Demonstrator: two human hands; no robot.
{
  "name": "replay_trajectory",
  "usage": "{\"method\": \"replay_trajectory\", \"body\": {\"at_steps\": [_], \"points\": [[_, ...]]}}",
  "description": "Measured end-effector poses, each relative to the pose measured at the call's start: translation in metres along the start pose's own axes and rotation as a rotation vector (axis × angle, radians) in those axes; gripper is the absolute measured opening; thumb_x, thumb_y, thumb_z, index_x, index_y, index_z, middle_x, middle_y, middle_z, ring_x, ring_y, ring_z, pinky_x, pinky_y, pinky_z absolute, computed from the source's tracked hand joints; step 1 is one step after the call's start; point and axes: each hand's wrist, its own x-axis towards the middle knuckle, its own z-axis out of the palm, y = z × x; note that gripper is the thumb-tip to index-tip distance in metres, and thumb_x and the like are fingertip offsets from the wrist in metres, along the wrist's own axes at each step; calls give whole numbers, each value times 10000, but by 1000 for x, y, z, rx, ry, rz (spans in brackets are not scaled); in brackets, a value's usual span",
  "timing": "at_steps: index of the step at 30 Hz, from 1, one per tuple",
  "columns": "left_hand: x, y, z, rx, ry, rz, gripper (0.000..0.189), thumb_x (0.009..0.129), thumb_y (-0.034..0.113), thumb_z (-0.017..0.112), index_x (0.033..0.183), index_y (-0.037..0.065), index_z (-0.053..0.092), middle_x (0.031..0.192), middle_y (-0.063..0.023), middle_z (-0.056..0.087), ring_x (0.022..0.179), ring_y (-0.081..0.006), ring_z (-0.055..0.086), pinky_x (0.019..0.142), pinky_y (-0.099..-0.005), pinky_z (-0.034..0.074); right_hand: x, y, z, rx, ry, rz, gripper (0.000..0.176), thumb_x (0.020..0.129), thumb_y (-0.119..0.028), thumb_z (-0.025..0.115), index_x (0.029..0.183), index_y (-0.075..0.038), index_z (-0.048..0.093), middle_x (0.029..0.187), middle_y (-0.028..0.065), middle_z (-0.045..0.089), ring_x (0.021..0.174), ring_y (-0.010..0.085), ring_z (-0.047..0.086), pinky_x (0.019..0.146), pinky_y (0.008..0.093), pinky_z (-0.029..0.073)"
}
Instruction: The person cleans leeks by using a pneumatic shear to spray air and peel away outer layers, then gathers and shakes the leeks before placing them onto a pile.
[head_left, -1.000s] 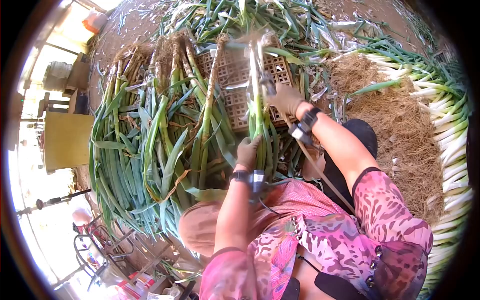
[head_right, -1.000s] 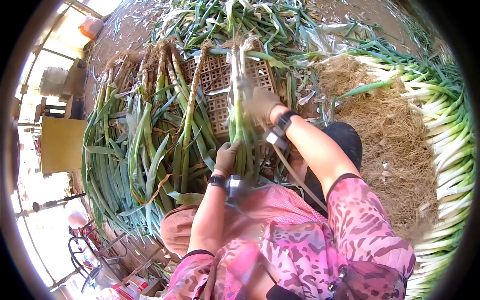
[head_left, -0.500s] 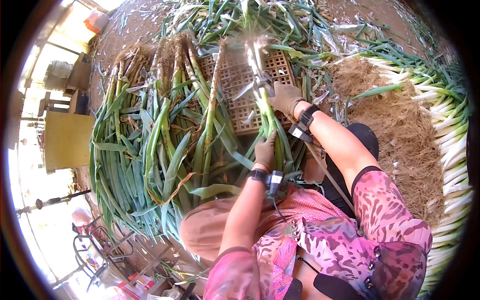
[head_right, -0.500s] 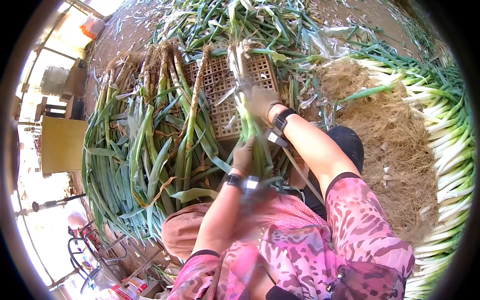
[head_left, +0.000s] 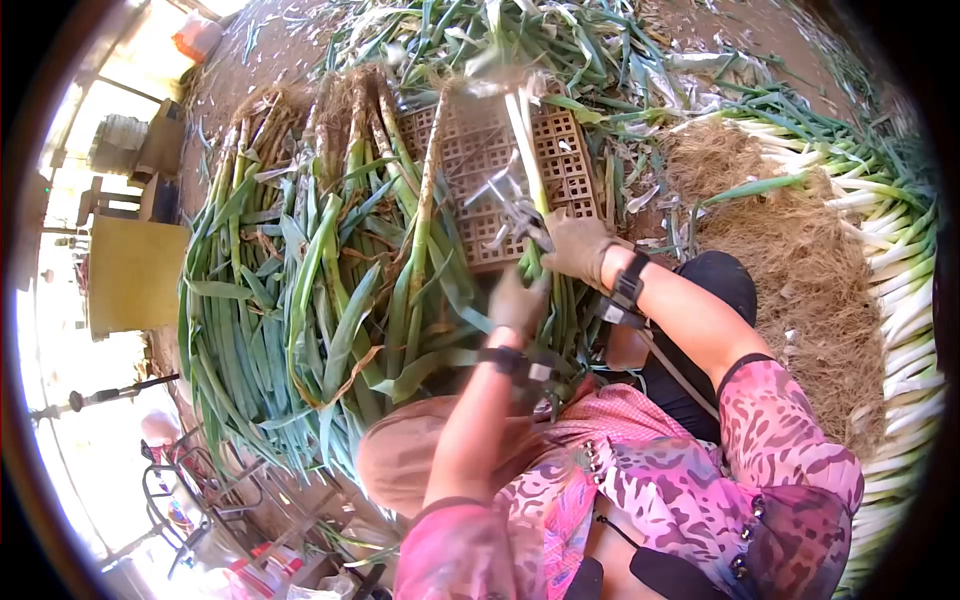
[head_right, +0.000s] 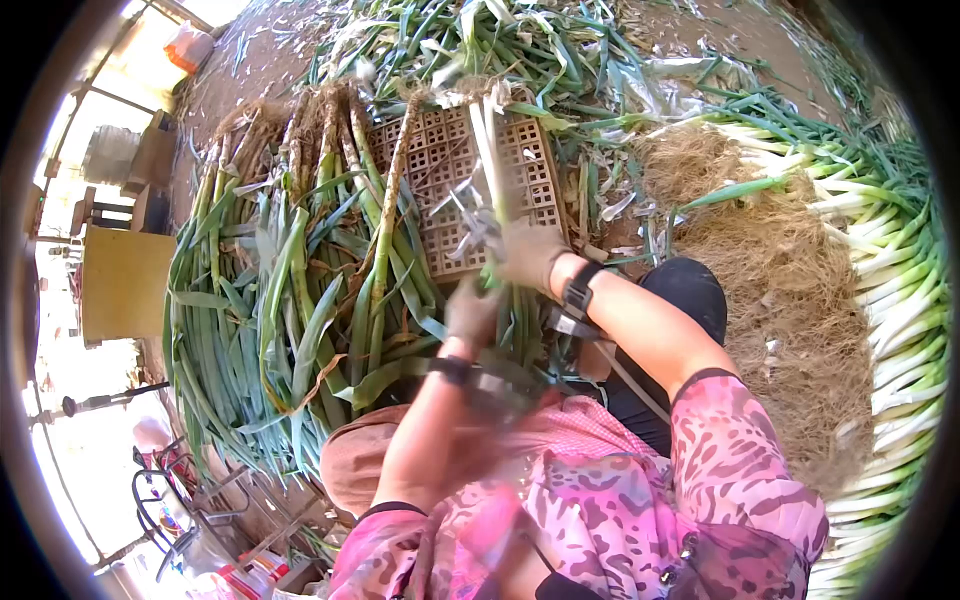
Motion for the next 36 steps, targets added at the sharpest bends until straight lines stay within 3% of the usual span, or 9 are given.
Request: {"method": "replay_trajectory", "body": {"at_steps": [3,4,7,11,15,25,27,34,36], "points": [[19,-10,-84,344,505,156,378,858,293,688,1109,17,634,1036,-190,682,981,-371,656,850,-480,524,-18,14,23,96,-18,-61,524,803,-392,691,1145,-19,555,1013,217,706,963,395,689,845,467,540],[23,-18,-128,529,523,-86,467,808,303,744,1140,-5,630,1036,-229,699,996,-393,672,854,-490,535,-29,15,32,146,-28,-45,512,801,-391,680,1137,-25,557,1000,216,705,952,400,685,840,472,532],[19,-35,-145,537,9,-374,529,772,382,776,1140,31,632,1134,-244,691,1096,-374,660,921,-461,525,-47,8,30,227,-63,-44,568,795,-427,667,1179,-17,584,982,227,710,963,397,684,852,473,525],[14,-38,-129,329,-102,-242,572,723,458,709,1100,28,720,1045,-226,723,1009,-368,695,896,-438,526,-57,9,39,330,-62,8,567,796,-442,676,1180,-33,589,975,239,704,959,406,676,848,487,518],[44,-1,-139,59,-23,-80,591,761,529,767,1071,27,740,913,-175,749,815,-275,729,758,-397,555,-64,12,42,593,9,23,520,832,-432,662,1146,-23,596,955,255,693,931,425,666,821,475,519],[60,3,-42,290,-172,-290,575,860,521,681,1244,94,645,1221,-214,671,1161,-347,639,992,-445,490,-103,9,42,580,71,46,618,847,-407,676,1281,9,531,937,266,695,917,412,681,815,469,530],[52,-14,-43,268,-48,-255,619,813,527,688,1215,56,676,1164,-214,698,1094,-358,671,962,-421,512,-113,8,37,459,69,30,639,846,-416,672,1298,10,520,951,264,697,925,412,680,833,475,523],[61,-15,-89,-302,-356,-207,492,875,379,743,1162,-17,697,937,-67,723,814,-131,675,735,-270,547,-56,12,45,498,213,-5,613,852,-409,665,1263,26,530,928,294,672,890,460,651,794,494,517],[64,5,-103,-402,-332,-216,496,867,382,737,1125,-40,693,895,-88,722,755,-150,681,678,-280,549,-55,8,37,542,242,-28,611,858,-382,672,1279,34,521,931,290,674,890,454,654,783,481,521]]}}
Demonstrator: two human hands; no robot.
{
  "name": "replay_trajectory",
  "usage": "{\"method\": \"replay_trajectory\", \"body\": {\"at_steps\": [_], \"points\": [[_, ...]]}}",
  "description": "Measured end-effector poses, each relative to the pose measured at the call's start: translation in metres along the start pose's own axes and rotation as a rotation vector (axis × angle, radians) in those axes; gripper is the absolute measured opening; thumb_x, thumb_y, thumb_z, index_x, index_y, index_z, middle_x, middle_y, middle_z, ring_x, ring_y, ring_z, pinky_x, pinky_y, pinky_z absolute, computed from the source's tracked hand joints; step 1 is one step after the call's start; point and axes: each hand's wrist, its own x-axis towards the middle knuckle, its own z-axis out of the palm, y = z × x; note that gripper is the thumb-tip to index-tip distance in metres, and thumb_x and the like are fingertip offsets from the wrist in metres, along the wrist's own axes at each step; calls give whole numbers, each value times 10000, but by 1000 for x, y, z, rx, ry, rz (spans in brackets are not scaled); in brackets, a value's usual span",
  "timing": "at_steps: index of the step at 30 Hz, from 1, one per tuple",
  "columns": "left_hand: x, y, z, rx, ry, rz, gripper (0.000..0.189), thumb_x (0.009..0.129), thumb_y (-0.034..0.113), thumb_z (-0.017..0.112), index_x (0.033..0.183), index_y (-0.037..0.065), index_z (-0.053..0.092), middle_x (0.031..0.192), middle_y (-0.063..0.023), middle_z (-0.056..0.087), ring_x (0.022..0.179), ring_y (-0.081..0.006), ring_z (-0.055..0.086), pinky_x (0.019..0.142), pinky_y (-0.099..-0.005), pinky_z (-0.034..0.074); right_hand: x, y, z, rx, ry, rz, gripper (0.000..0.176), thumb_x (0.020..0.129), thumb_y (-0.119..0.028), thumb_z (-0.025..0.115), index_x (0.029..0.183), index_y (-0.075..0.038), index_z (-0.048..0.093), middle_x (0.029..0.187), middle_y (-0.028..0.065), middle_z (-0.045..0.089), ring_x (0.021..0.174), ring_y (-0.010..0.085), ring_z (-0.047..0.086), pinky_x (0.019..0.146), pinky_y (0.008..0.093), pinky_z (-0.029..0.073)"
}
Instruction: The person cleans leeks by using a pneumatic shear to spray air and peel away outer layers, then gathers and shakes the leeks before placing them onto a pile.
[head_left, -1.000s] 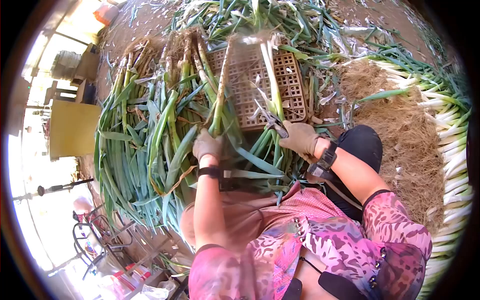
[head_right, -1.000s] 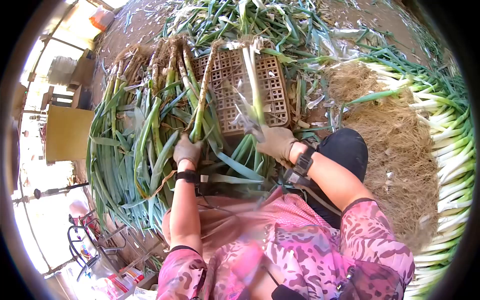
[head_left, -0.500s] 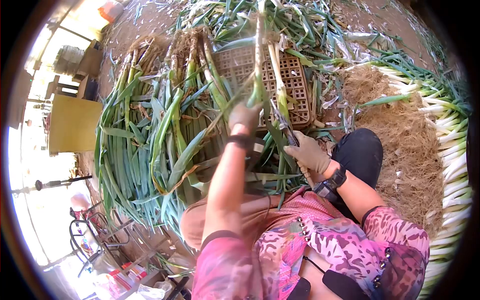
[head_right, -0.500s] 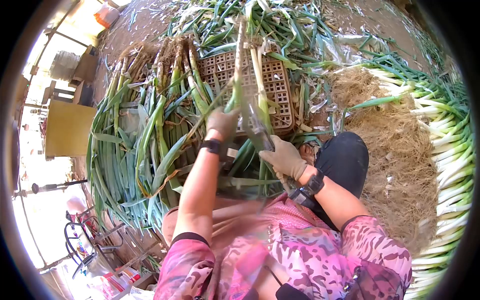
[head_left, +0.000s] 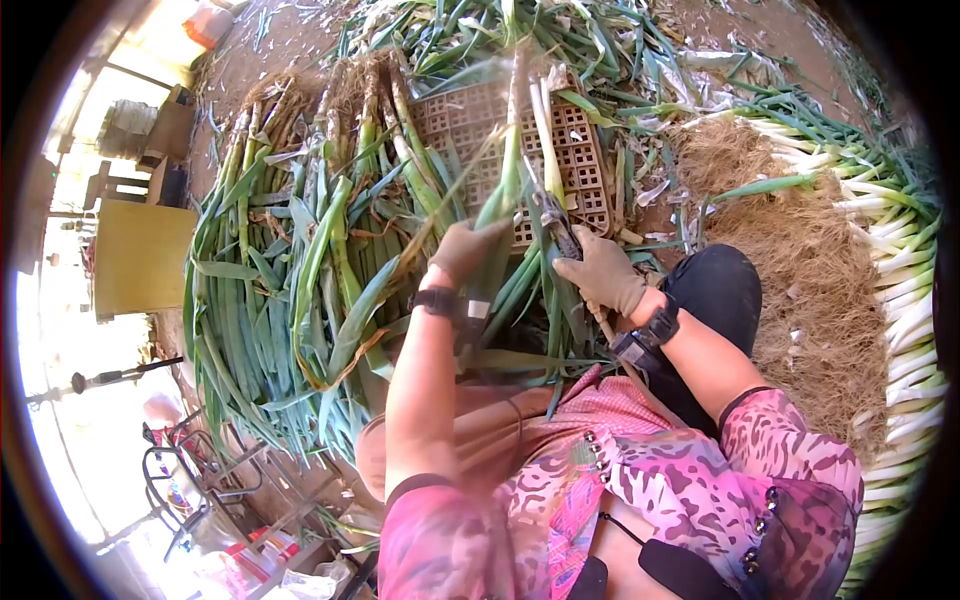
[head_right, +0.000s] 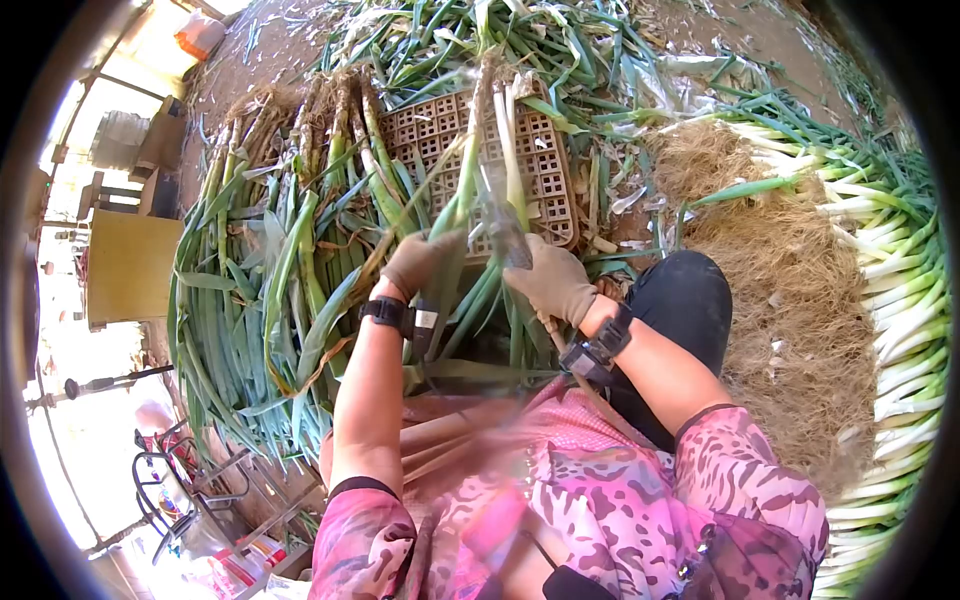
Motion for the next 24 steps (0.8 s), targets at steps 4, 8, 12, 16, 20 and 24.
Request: {"method": "replay_trajectory", "body": {"at_steps": [4,8,12,16,20,24], "points": [[5,28,8,-97,44,38,507,885,371,708,1160,-53,668,916,-121,725,732,-183,686,656,-306,557,-39,-29,-23,7,-81,-24,653,835,-423,661,1296,16,514,953,279,687,928,433,664,841,493,511],[44,-38,56,25,149,53,494,900,367,682,1176,-42,667,997,-180,727,865,-266,706,786,-362,560,-54,-11,-19,-54,-128,51,626,829,-415,674,1279,-7,523,943,262,692,931,427,668,833,499,510],[36,-94,102,-134,185,192,513,897,393,697,1196,-23,667,1083,-200,726,975,-288,698,875,-362,516,-34,1,-10,-166,-140,57,560,828,-417,672,1185,-2,558,927,261,693,926,425,673,829,493,516],[11,-90,106,-190,194,131,440,936,339,666,1174,-30,677,1034,-155,741,929,-222,694,832,-339,519,-19,1,-7,-171,-85,79,558,815,-415,677,1145,14,544,914,262,694,906,422,680,815,494,525],[20,-106,108,-312,180,147,418,946,325,662,1156,-36,677,1015,-131,740,906,-189,684,818,-327,522,-69,-1,-21,-188,-269,69,637,824,-422,674,1247,28,516,910,266,695,892,421,683,814,492,526],[11,-97,109,-297,169,111,413,943,323,668,1148,-36,668,1010,-135,739,899,-194,686,817,-327,523,-65,11,-15,-188,-172,68,640,832,-421,672,1265,23,515,951,273,692,923,417,679,829,503,520]]}}
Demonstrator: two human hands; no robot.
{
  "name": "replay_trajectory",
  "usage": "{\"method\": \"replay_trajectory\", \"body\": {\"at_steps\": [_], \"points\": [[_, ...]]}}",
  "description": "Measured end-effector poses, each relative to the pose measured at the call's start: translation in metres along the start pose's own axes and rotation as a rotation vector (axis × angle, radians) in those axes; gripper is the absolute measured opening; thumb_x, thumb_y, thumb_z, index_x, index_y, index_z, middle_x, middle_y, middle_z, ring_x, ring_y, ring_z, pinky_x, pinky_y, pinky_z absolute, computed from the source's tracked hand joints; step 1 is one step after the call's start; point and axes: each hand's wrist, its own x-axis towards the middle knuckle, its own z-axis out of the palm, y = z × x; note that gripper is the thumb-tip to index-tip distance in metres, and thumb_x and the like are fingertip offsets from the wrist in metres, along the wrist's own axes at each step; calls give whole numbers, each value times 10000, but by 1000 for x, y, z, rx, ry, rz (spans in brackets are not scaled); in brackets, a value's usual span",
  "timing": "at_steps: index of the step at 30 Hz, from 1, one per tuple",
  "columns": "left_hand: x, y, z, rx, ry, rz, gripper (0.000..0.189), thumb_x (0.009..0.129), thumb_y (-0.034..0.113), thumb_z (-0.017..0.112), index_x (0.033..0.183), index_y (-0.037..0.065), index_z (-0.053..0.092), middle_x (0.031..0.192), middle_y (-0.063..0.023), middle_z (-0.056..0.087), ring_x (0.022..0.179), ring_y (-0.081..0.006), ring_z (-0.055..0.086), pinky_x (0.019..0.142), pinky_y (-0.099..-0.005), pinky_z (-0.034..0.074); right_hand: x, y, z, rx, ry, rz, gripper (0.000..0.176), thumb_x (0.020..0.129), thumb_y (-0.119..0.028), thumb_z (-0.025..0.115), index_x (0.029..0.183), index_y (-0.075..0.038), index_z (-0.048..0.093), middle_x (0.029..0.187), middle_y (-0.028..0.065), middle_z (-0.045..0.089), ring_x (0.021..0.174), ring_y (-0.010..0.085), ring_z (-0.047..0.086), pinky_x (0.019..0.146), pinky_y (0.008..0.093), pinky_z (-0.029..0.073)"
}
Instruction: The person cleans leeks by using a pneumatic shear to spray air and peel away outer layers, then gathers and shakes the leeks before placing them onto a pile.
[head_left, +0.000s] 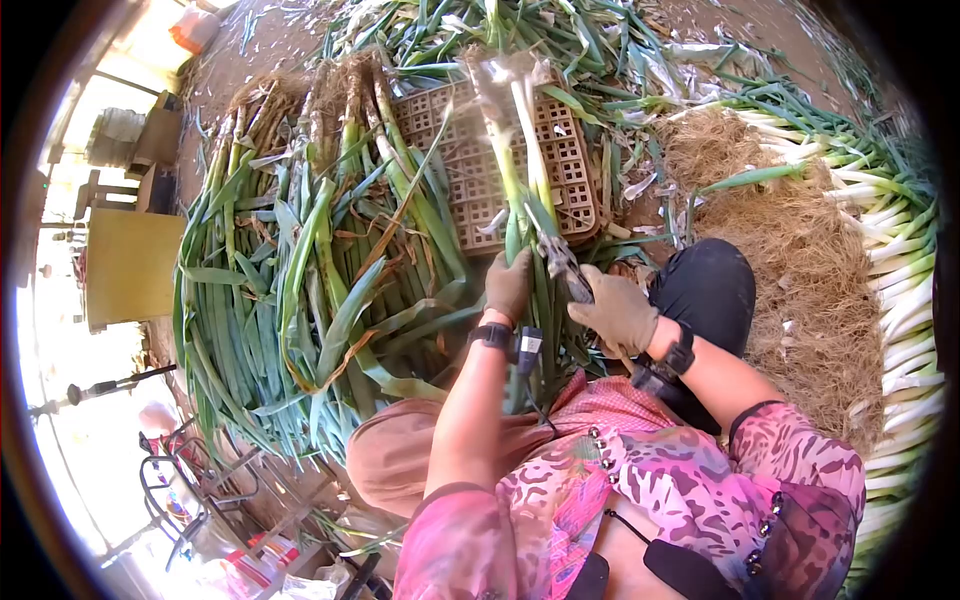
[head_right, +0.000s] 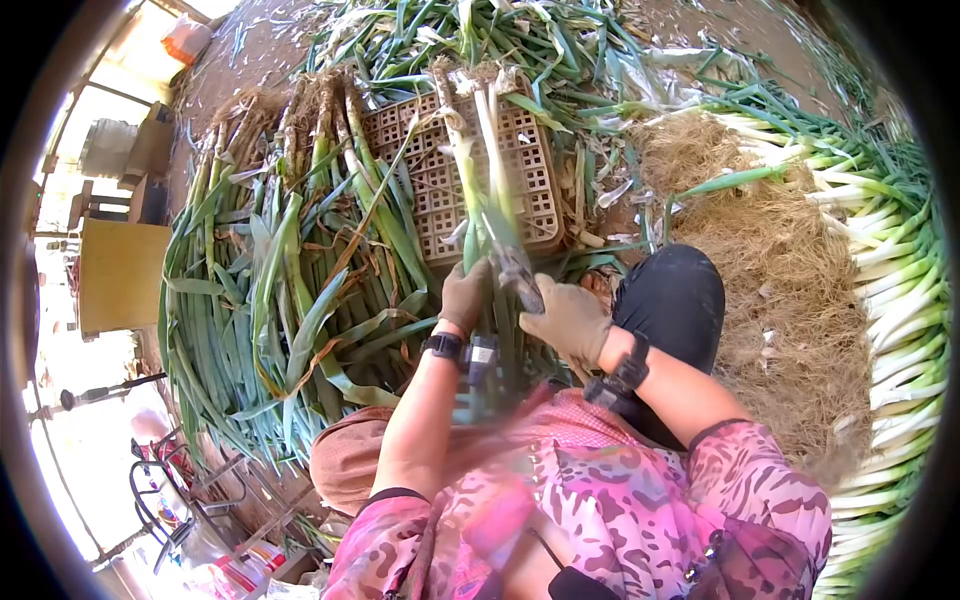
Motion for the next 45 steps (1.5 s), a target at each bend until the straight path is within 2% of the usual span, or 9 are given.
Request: {"method": "replay_trajectory", "body": {"at_steps": [5,11,18,25,30,33,35,38,45], "points": [[-11,7,2,163,79,56,423,934,319,676,1158,-39,654,1023,-167,734,916,-223,690,831,-338,518,74,-15,-12,-26,64,-61,562,836,-435,670,1198,-20,559,872,242,692,854,421,679,778,497,528],[-27,2,0,53,68,45,422,951,304,662,1181,-49,633,1055,-158,721,942,-215,672,847,-333,508,169,-58,-62,-65,69,51,426,873,-365,551,1046,-18,726,1017,219,723,943,392,703,867,446,541],[-36,-10,-32,-603,-245,-154,474,1024,468,529,1227,52,633,984,-38,674,818,-132,634,727,-291,533,91,-61,-62,43,-90,-86,501,828,-424,660,1085,2,594,886,251,694,860,407,686,775,472,533],[-60,-7,-35,-665,-349,-399,507,1019,525,496,1280,106,614,951,-34,669,768,-149,637,687,-302,548,89,-15,-25,13,-8,-48,487,837,-425,642,1082,-9,578,905,266,686,870,427,676,781,494,524],[-68,-2,-28,-784,-338,-430,511,1045,451,481,1377,71,564,1192,-91,676,1010,-212,670,892,-349,550,169,-74,-76,-4,-67,-3,399,865,-410,612,987,-31,636,829,183,690,781,329,689,742,437,531],[-64,-15,-24,-695,-300,-346,521,1029,525,470,1314,103,582,1015,-75,672,830,-198,640,728,-325,548,221,-73,-80,-212,-37,-22,459,848,-425,613,1066,-22,646,960,185,716,910,340,699,816,422,534],[-43,-60,-32,-490,-299,-165,514,1039,487,477,1328,74,577,1058,-82,675,891,-187,640,789,-320,538,243,-71,-75,-250,13,-14,501,844,-435,614,1117,-16,644,1023,190,720,971,344,698,848,410,534],[-48,-49,-25,-558,-302,-271,574,1013,491,530,1278,-11,613,1133,-131,697,983,-206,653,896,-335,507,234,-74,-75,-249,-27,23,551,843,-451,629,1173,-9,634,1071,198,718,1011,347,696,878,410,533],[-43,35,3,645,-183,28,413,966,439,587,1121,75,707,1009,-206,715,961,-383,676,854,-429,514,169,-59,-60,-313,-108,-44,548,824,-447,669,1146,-8,608,1007,223,714,977,371,697,866,445,537]]}}
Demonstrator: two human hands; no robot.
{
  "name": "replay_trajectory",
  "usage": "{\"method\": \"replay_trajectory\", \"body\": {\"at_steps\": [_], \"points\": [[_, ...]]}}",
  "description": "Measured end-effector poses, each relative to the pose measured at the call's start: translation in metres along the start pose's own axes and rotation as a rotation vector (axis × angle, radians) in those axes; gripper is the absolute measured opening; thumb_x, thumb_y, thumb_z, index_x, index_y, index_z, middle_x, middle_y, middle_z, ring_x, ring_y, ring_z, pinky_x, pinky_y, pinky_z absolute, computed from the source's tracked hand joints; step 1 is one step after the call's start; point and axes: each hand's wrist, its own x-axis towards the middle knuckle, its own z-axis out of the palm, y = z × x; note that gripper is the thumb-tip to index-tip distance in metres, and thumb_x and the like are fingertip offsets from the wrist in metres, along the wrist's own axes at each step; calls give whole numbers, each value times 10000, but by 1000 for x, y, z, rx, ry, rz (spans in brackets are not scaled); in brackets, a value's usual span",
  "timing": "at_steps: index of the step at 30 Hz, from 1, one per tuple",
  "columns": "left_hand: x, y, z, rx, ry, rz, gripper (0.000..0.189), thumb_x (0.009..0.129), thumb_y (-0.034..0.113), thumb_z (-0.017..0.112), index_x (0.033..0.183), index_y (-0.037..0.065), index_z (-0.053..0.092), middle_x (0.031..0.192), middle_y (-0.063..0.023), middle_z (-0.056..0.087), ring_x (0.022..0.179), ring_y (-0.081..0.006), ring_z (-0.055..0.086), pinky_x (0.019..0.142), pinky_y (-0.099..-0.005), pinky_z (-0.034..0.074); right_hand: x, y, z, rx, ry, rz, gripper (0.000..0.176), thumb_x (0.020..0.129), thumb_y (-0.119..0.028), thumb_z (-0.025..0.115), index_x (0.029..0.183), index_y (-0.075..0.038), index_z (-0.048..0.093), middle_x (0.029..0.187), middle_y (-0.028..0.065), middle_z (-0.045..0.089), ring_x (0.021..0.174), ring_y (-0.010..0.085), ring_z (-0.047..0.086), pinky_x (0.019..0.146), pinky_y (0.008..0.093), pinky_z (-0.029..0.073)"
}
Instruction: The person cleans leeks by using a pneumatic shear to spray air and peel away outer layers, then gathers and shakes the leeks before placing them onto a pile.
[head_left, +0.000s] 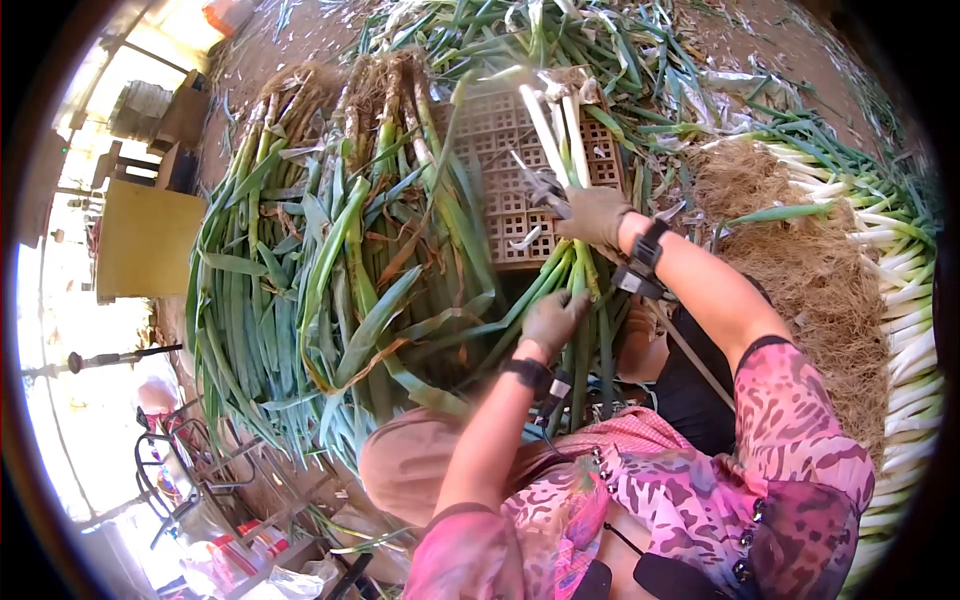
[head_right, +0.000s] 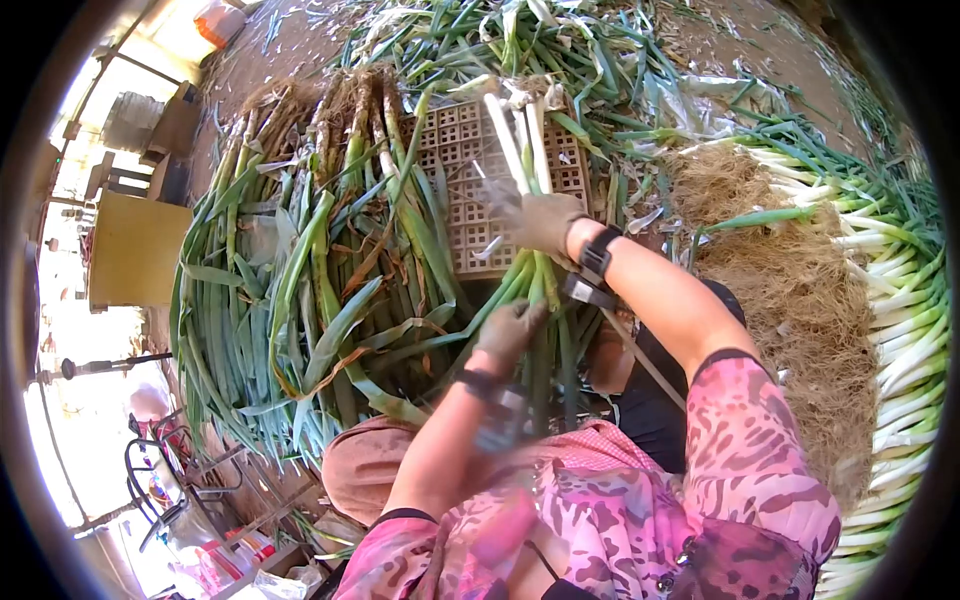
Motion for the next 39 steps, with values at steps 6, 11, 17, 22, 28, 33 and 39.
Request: {"method": "replay_trajectory", "body": {"at_steps": [6,11,17,22,28,33,39], "points": [[74,-5,-103,384,868,107,297,882,242,673,1085,38,601,1099,-202,655,1065,-403,612,923,-474,497,-54,6,7,164,-80,-61,626,820,-472,654,1287,-68,554,979,220,710,940,370,695,846,441,532],[104,-9,-149,491,671,-301,520,773,317,774,1181,68,570,1211,-164,638,1182,-352,567,1006,-419,479,-78,-23,10,282,-38,-411,653,835,-423,667,1387,-113,508,911,254,681,886,430,664,778,475,521],[106,12,-161,298,515,-363,487,779,363,760,1144,61,648,1149,-147,690,1135,-353,621,958,-431,524,-71,-10,22,390,49,-197,586,819,-445,671,1236,-44,577,938,243,692,917,416,668,816,474,515],[47,43,-115,652,361,-214,495,786,411,768,1146,88,661,1148,-123,692,1119,-314,634,940,-419,532,-57,19,53,384,97,18,550,819,-464,637,1141,-19,609,939,239,700,927,401,677,839,479,514],[71,18,-93,579,320,-195,424,855,417,709,1145,109,688,1205,-132,681,1141,-301,641,943,-408,527,-65,14,69,306,47,-57,569,835,-455,660,1182,-10,581,908,267,686,886,432,666,803,486,521],[90,23,-124,508,89,-193,445,841,409,691,1136,77,712,1176,-155,702,1106,-311,664,939,-401,521,-121,2,70,359,-9,-105,602,826,-434,659,1228,4,561,899,261,689,871,434,668,796,497,521],[48,-13,-75,121,678,-103,430,871,387,656,1173,81,633,1269,-138,626,1068,-360,647,916,-460,511,-117,5,84,315,87,-125,634,829,-433,666,1264,10,540,925,275,682,907,434,666,806,503,516]]}}
